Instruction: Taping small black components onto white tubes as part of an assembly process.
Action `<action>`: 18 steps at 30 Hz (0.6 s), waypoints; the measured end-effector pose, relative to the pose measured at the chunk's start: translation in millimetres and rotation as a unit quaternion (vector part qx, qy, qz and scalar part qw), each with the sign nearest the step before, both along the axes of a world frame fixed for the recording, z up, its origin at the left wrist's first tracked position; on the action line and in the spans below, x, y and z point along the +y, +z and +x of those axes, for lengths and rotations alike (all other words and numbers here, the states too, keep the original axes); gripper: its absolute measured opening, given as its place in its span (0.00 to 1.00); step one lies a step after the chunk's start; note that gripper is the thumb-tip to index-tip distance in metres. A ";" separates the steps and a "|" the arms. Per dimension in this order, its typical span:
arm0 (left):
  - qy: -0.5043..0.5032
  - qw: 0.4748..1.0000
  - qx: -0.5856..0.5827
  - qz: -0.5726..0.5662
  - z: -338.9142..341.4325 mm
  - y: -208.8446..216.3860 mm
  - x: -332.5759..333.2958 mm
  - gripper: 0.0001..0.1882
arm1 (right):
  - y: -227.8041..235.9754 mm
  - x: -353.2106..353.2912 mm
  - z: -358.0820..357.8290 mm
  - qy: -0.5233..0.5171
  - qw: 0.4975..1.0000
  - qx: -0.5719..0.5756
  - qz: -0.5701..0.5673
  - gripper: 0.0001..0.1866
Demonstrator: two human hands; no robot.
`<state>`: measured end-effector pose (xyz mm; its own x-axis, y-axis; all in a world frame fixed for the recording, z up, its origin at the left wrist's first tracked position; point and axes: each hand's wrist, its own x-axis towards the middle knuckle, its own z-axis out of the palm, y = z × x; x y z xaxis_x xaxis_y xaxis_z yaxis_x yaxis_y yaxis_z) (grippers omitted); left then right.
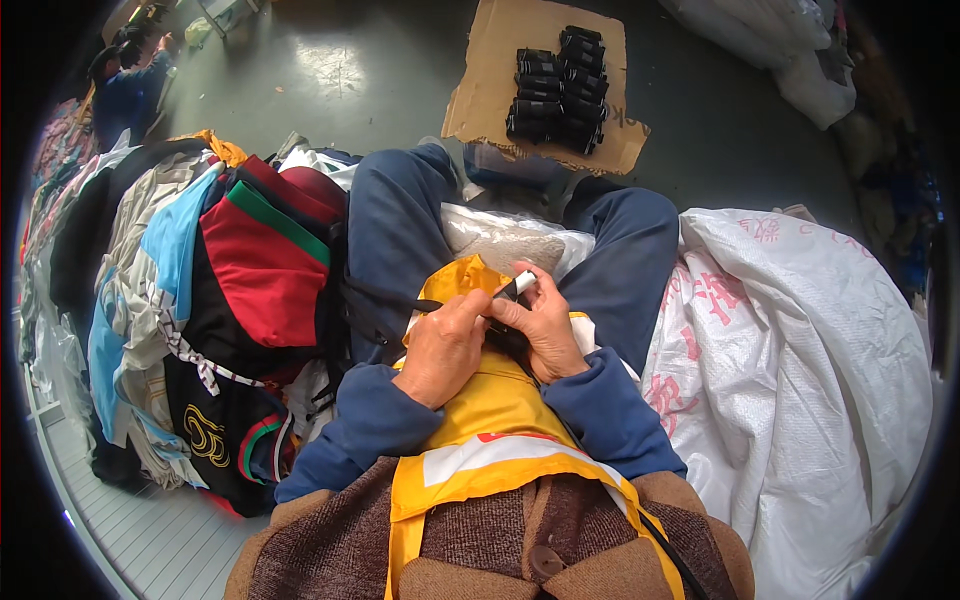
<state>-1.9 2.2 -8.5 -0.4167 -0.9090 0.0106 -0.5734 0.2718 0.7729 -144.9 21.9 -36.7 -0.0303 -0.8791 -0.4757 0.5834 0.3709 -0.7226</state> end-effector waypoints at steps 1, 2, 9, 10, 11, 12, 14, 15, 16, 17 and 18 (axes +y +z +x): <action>-0.002 1.000 0.010 0.003 0.7 0.5 -0.4 0.10 | -2.7 0.4 -1.4 -0.001 1.000 0.000 0.000 0.27; -0.004 1.000 0.021 0.005 1.1 0.8 -0.9 0.09 | -7.6 1.3 -4.1 -0.016 0.999 -0.040 0.017 0.25; -0.006 0.979 0.121 0.164 10.7 -0.8 -8.0 0.06 | -8.5 3.4 -8.7 -0.008 0.992 -0.121 0.025 0.13; 0.016 0.974 0.111 0.199 11.7 0.6 -11.0 0.08 | -7.7 3.8 -7.9 -0.007 0.992 -0.122 0.025 0.13; 0.038 0.966 0.101 0.233 12.3 2.0 -12.9 0.09 | -6.2 4.0 -6.7 0.003 0.993 -0.121 0.011 0.13; 0.038 0.966 0.102 0.233 10.8 2.9 -14.2 0.09 | -5.2 3.5 -6.4 0.012 0.993 -0.119 -0.005 0.13; 0.028 0.980 0.061 0.186 5.6 4.6 -15.3 0.10 | -8.1 3.6 -8.0 0.010 0.993 -0.120 -0.017 0.13; 0.028 0.980 0.061 0.186 4.5 5.3 -14.6 0.10 | -8.5 3.6 -8.0 0.008 0.992 -0.123 -0.029 0.12; 0.034 0.972 0.100 0.210 3.7 5.9 -13.5 0.11 | -7.8 3.3 -7.6 0.008 0.992 -0.123 -0.028 0.12; 0.039 0.962 0.139 0.233 3.2 6.6 -12.6 0.12 | -5.9 2.2 -6.9 -0.001 0.990 -0.140 -0.019 0.12; 0.039 0.961 0.140 0.234 2.8 8.1 -11.9 0.12 | -4.3 1.4 -6.8 -0.010 0.987 -0.158 -0.009 0.12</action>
<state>0.9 -9.7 -0.4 -0.3866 -0.8703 -0.3050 -0.3305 -0.1780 0.9269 -151.8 23.3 -41.0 0.0990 -0.8879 -0.4492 0.7880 0.3456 -0.5095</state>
